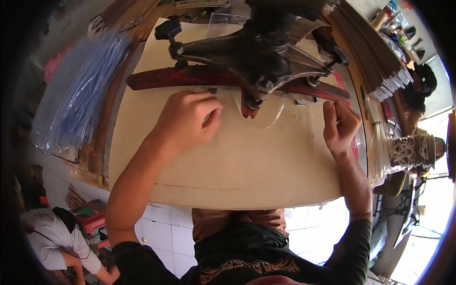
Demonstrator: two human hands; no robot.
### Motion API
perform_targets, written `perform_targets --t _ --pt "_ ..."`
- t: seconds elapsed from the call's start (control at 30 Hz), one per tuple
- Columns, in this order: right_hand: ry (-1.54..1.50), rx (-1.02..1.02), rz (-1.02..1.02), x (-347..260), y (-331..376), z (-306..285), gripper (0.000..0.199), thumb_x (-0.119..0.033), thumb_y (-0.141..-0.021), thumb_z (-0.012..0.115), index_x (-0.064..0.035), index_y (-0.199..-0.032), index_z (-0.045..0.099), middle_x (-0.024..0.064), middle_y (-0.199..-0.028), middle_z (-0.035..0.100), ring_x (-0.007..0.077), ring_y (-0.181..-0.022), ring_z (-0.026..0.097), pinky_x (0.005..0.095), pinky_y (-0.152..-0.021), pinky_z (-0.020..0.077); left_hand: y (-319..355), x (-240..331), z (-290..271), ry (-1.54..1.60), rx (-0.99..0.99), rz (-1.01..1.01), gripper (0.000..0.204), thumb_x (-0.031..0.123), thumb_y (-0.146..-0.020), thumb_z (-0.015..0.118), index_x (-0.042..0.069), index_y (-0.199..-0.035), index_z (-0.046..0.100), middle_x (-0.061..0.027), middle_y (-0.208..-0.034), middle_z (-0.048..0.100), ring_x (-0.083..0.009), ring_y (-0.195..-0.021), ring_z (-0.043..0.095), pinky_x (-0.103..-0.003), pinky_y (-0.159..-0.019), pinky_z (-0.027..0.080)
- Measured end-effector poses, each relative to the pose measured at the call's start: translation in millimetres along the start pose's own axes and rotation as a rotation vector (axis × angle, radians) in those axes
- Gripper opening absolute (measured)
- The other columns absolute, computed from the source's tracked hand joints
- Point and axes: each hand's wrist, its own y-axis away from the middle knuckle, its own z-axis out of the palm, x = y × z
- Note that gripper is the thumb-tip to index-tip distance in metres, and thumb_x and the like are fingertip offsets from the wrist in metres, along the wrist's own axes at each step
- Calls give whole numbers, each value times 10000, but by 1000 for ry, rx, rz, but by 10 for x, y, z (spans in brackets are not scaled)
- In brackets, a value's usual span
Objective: The person positions a clear plastic sheet and a white handle under the arm of a heat sealing machine, presses down to fuse them together, and removes the finished plastic bag.
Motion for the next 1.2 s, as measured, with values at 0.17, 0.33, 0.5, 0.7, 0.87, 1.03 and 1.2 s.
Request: perform_targets --t 0.17,0.33,0.5,0.7,0.87,1.03,1.2 --pt "-42 90 64 45 -59 -39 428 -57 -900 661 0 -577 386 51 -502 325 105 -481 255 326 -436 205 -1 -31 -3 36 24 -15 53 35 -772 663 30 -815 694 -90 -746 669 -287 -611 647 -353 -567 514" --pt "-121 144 191 129 -94 -96 432 -106 -936 642 7 -596 401 23 -521 310 79 -529 256 318 -445 217 -38 -44 3 59 26 -2 53 33 -785 657 29 -824 693 -98 -741 663 -289 -617 648 -354 -572 509" --pt "-215 171 301 201 -88 -93 481 -178 -993 599 -71 -595 351 -91 -591 299 36 -573 229 297 -493 154 -30 -69 3 55 14 5 52 41 -796 660 26 -830 695 -102 -744 666 -291 -630 651 -354 -576 508" --pt "-247 179 330 186 -75 -111 471 -192 -998 591 -83 -603 360 -92 -604 309 34 -581 230 292 -501 151 -27 -53 -45 56 -63 -24 70 24 -820 656 -7 -862 702 -132 -813 696 -287 -737 689 -342 -655 532" --pt "-271 273 312 190 -131 -177 433 -163 -970 622 -5 -607 444 -50 -562 340 46 -562 283 290 -471 207 -41 -36 -144 138 -142 -34 85 62 -836 654 7 -872 708 -138 -828 700 -311 -739 678 -358 -664 536" --pt "-350 243 333 35 -279 -543 449 -161 -979 603 -40 -574 453 -60 -544 406 29 -519 340 265 -458 243 117 83 -391 76 -258 -31 164 96 -864 665 14 -998 711 -157 -997 709 -315 -922 680 -370 -817 531" --pt "-229 65 316 -131 153 -1072 458 -184 -975 604 -44 -561 469 -28 -517 450 36 -489 384 260 -446 259 628 451 -589 113 -120 -155 172 94 -880 659 1 -1020 697 -158 -1025 702 -306 -974 668 -372 -865 515"
